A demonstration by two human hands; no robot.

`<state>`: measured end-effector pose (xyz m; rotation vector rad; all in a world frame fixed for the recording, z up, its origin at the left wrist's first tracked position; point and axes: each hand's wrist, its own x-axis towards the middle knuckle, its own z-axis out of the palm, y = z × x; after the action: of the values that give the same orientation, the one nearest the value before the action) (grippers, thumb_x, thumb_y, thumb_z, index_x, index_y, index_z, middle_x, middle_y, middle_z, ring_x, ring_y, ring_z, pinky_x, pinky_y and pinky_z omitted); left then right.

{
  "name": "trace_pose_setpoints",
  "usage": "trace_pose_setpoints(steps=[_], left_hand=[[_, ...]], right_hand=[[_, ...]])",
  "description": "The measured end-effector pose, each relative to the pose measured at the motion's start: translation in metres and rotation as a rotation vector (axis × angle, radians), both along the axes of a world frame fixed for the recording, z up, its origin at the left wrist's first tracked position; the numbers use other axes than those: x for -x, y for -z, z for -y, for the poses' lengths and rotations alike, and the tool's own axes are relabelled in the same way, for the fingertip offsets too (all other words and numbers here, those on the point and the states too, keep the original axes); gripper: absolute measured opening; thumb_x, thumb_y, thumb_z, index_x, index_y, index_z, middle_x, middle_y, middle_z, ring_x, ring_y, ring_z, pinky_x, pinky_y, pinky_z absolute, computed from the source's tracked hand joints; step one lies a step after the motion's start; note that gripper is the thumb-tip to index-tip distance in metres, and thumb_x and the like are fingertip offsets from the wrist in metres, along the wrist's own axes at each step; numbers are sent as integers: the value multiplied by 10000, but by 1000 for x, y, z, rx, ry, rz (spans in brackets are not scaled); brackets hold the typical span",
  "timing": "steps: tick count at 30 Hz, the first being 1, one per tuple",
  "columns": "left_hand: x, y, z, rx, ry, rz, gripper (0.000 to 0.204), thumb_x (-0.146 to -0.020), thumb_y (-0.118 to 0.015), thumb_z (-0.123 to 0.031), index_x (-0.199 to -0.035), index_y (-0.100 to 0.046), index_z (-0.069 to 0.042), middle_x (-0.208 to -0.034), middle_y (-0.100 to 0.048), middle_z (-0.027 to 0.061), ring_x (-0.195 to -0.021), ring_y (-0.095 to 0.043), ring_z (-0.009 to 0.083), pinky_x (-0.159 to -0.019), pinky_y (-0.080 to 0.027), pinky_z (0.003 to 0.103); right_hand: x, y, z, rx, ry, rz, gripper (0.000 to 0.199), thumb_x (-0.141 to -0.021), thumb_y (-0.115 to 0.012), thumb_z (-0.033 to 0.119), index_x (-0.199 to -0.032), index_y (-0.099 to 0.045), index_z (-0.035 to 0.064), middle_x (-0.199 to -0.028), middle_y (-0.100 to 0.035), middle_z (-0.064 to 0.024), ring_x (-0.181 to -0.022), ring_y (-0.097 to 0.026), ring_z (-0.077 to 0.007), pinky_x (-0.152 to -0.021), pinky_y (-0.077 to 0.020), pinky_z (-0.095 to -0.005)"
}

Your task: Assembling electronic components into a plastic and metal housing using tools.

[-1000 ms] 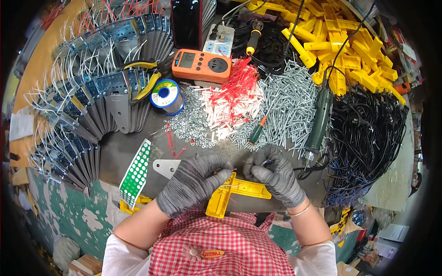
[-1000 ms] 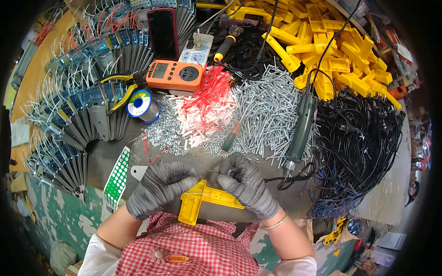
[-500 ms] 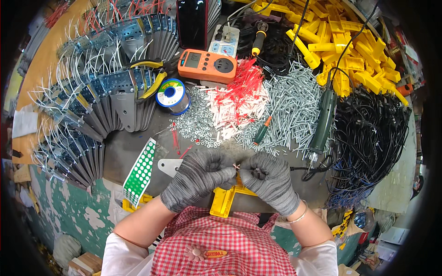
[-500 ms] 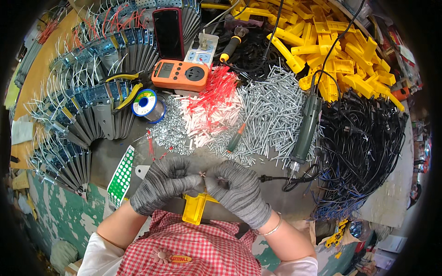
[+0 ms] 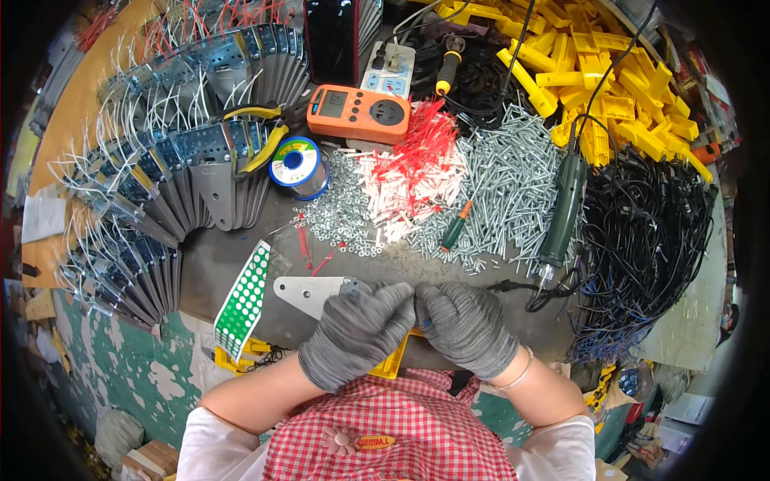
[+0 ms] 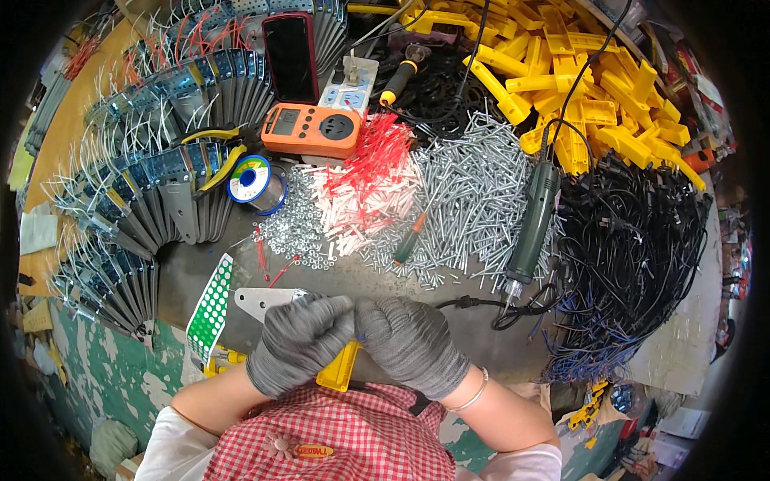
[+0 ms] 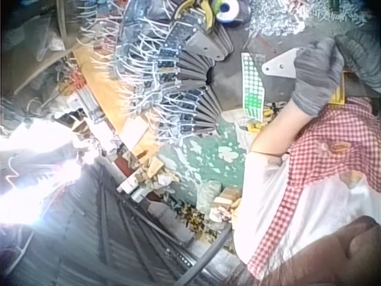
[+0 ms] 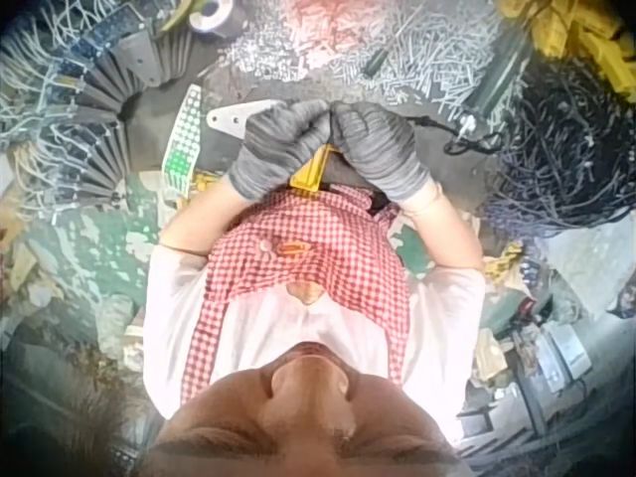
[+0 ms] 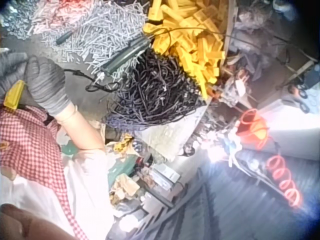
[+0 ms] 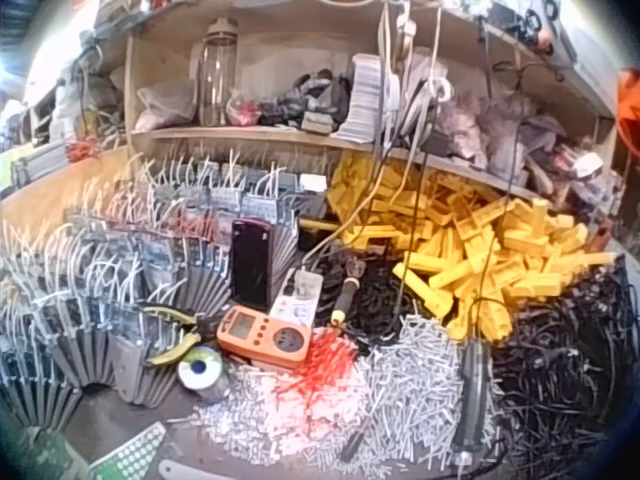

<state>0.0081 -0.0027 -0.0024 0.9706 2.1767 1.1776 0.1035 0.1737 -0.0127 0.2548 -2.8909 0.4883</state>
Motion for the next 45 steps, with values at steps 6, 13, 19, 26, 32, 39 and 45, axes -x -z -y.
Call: trace_pose_setpoints(steps=[6,13,19,26,32,39,45], left_hand=[[11,-1,6,-158,-83,620,242,-915,-695,-143,-1089,-645,17,-879,-664,70,-760,-670,144,-667,-551,294],[28,3,8,-120,-47,845,296,-882,-759,-164,-1116,-651,-20,-932,-682,42,-786,-657,107,-692,-552,258],[6,7,4,-71,17,-41,239,-868,-738,-155,-1058,-654,-37,-891,-676,108,-784,-679,193,-690,-546,306],[24,9,6,-132,-42,564,158,-865,-713,-155,-955,-671,-32,-804,-664,69,-689,-634,139,-653,-518,290],[4,13,4,-155,-74,-22,150,-854,-724,-141,-957,-681,-40,-780,-663,70,-670,-643,150,-639,-529,307],[16,10,3,-107,-48,266,160,-857,-729,-145,-977,-683,-48,-785,-656,70,-672,-640,135,-642,-531,299],[28,-13,5,-198,-80,656,276,-858,-735,-167,-1070,-667,-4,-866,-685,53,-672,-609,92,-605,-497,242]], right_hand=[[0,5,-5,-22,-46,-58,376,-754,-727,249,-1067,-625,67,-790,-588,-61,-694,-626,-253,-573,-515,-381],[5,-4,0,93,-39,-77,347,-768,-731,222,-1070,-635,79,-785,-601,-63,-690,-633,-241,-582,-522,-391],[19,-10,-21,972,134,655,179,-887,-648,206,-995,-665,65,-877,-677,-93,-762,-660,-272,-701,-532,-356],[26,0,-24,-325,-250,-280,125,-853,-642,265,-889,-659,147,-902,-637,22,-987,-576,-191,-964,-386,-471],[27,-8,-24,1079,81,832,328,-978,-552,317,-872,-644,21,-848,-649,-117,-803,-631,-288,-804,-502,-442],[20,-7,-20,-122,-197,-217,121,-797,-672,210,-897,-690,145,-832,-656,18,-903,-604,-185,-884,-362,-501],[26,-10,-21,275,-5,132,124,-793,-695,228,-868,-668,133,-808,-620,-21,-948,-569,-248,-849,-389,-491]])
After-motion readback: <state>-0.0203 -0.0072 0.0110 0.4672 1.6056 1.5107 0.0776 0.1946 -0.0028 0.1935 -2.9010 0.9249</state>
